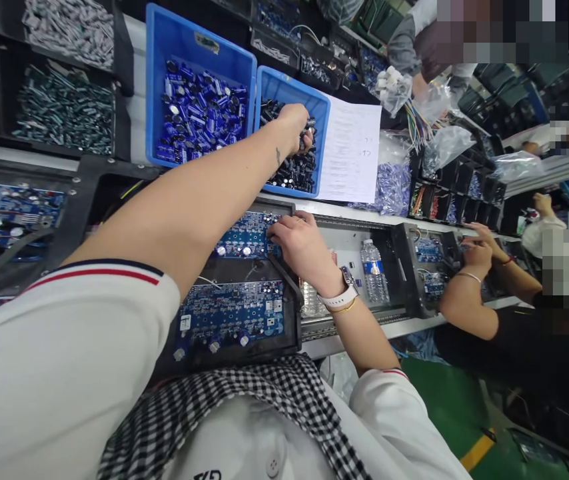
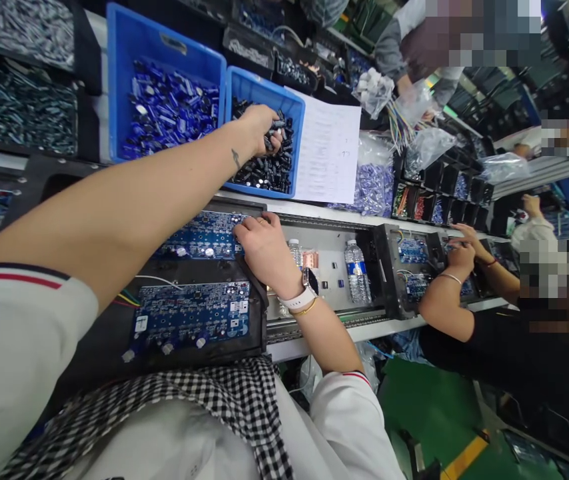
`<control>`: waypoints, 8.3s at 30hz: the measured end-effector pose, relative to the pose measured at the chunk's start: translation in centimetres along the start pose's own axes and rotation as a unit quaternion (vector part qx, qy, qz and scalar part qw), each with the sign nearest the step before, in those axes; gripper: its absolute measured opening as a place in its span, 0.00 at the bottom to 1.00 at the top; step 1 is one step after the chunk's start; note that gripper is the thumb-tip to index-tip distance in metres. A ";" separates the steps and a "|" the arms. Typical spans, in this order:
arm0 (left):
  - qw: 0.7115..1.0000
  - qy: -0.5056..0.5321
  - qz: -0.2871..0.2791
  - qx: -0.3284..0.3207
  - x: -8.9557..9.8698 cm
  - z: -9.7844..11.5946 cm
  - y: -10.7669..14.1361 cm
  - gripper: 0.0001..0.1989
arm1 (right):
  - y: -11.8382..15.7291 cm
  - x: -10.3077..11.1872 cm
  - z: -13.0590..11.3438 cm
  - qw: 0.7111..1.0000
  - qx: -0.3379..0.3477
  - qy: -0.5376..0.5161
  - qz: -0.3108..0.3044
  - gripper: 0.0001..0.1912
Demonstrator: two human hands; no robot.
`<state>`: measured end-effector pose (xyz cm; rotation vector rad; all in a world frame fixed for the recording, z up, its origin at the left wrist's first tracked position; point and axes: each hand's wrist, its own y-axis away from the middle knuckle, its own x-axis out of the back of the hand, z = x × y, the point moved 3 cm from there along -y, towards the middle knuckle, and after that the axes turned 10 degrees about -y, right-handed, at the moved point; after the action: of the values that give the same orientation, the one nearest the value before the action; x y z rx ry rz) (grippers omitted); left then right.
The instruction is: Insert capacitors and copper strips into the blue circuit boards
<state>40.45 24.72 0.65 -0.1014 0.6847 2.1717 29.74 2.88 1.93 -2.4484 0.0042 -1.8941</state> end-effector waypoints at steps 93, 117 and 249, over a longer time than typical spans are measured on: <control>0.950 0.115 -0.072 0.283 2.5 -13.5 31.8 0.08 | 4.3 2.7 -2.1 0.983 -0.104 -0.132 0.077 0.11; 0.954 0.067 -0.093 0.277 2.1 -13.3 32.6 0.04 | 2.8 1.9 0.5 0.979 -0.071 -0.186 0.048 0.13; 0.922 0.196 -0.113 0.314 1.3 -19.7 40.2 0.10 | 14.4 -0.9 -8.5 0.976 -0.123 -0.181 0.015 0.11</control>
<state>6.54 -4.55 1.20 -0.2636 1.4916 1.6304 21.64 -11.78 2.70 -2.9019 0.2776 -1.4871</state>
